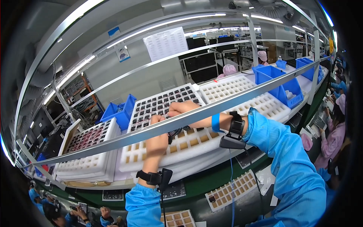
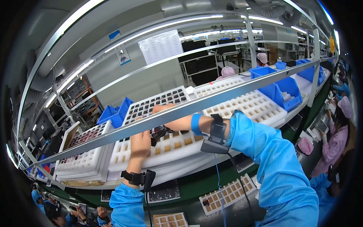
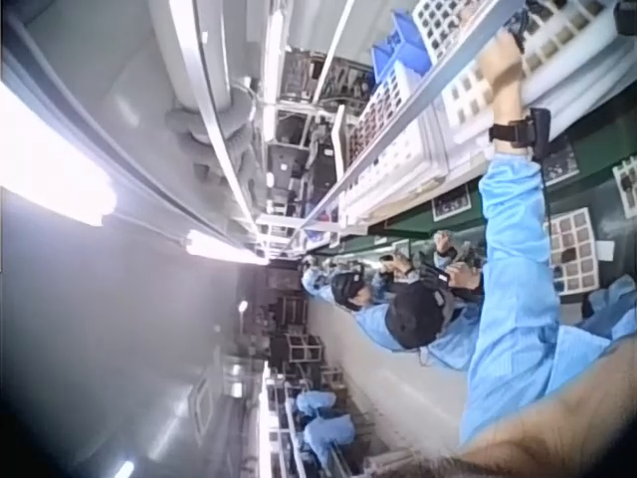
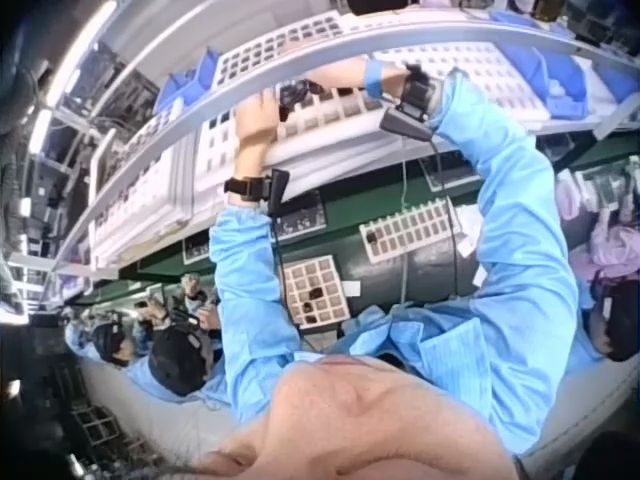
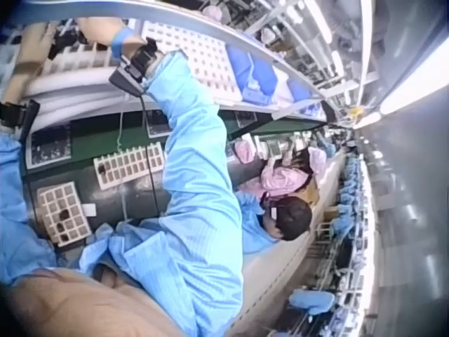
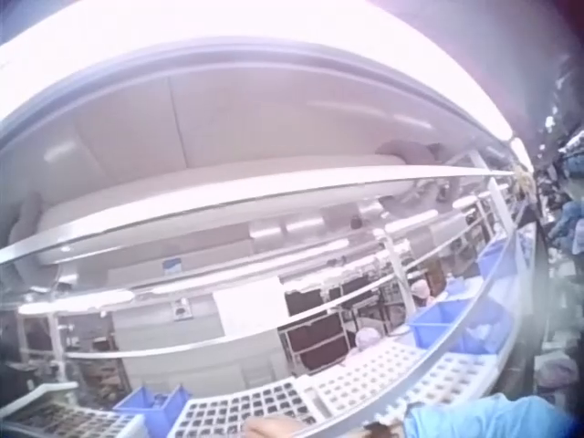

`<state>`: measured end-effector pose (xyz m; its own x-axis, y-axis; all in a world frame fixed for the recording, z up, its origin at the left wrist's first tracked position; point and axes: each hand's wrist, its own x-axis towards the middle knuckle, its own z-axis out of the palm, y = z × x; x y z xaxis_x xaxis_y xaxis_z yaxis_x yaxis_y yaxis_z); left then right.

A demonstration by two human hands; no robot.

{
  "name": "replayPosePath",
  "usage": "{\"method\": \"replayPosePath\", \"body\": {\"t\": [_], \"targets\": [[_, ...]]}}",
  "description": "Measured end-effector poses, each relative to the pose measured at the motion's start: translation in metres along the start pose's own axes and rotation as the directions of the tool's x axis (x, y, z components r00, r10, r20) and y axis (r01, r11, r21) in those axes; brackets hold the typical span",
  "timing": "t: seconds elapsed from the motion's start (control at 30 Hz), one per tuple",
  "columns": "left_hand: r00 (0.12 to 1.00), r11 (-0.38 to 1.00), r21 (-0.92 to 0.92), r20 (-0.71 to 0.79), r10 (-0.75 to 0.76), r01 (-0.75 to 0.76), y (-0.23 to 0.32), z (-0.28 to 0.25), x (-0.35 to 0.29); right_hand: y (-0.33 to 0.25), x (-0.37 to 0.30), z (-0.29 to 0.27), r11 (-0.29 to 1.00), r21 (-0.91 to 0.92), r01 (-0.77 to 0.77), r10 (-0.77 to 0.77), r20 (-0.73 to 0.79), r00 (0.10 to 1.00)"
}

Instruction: Assembling electronic screens and components on a factory assembly line.

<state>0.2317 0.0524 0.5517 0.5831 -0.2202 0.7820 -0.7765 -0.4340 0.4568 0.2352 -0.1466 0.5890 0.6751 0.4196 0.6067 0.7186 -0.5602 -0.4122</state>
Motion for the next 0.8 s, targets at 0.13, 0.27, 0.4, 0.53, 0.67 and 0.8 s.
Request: {"method": "replayPosePath", "body": {"t": [0.13,0.27,0.4,0.53,0.67,0.8], "targets": [[0.967,0.977,-0.034,0.157,-0.201,0.209,0.003,0.002,0.007,-0.005,-0.003,0.002,0.973,0.074,-0.22,0.21,0.125,0.97],[0.924,0.891,-0.259,0.193,-0.33,0.372,-0.026,0.015,0.006,-0.002,0.007,0.009,0.987,0.001,-0.159,0.159,0.091,0.983],[0.872,0.749,-0.453,0.314,-0.375,0.484,-0.026,0.019,0.01,0.008,0.006,0.01,0.997,-0.023,-0.076,0.076,-0.006,0.997],[0.927,0.874,-0.366,0.313,-0.208,0.32,-0.018,0.023,0.008,-0.007,-0.013,-0.018,0.989,-0.004,-0.147,0.146,0.11,0.983],[0.868,0.912,-0.281,0.477,-0.138,0.299,-0.002,0.008,0.005,0.01,-0.04,-0.037,0.999,0.017,-0.028,0.025,0.12,0.992],[0.836,0.799,-0.465,0.543,-0.083,0.382,-0.019,0.006,0.009,0.024,-0.066,-0.048,0.995,-0.095,-0.016,0.037,0.227,0.973]]}}
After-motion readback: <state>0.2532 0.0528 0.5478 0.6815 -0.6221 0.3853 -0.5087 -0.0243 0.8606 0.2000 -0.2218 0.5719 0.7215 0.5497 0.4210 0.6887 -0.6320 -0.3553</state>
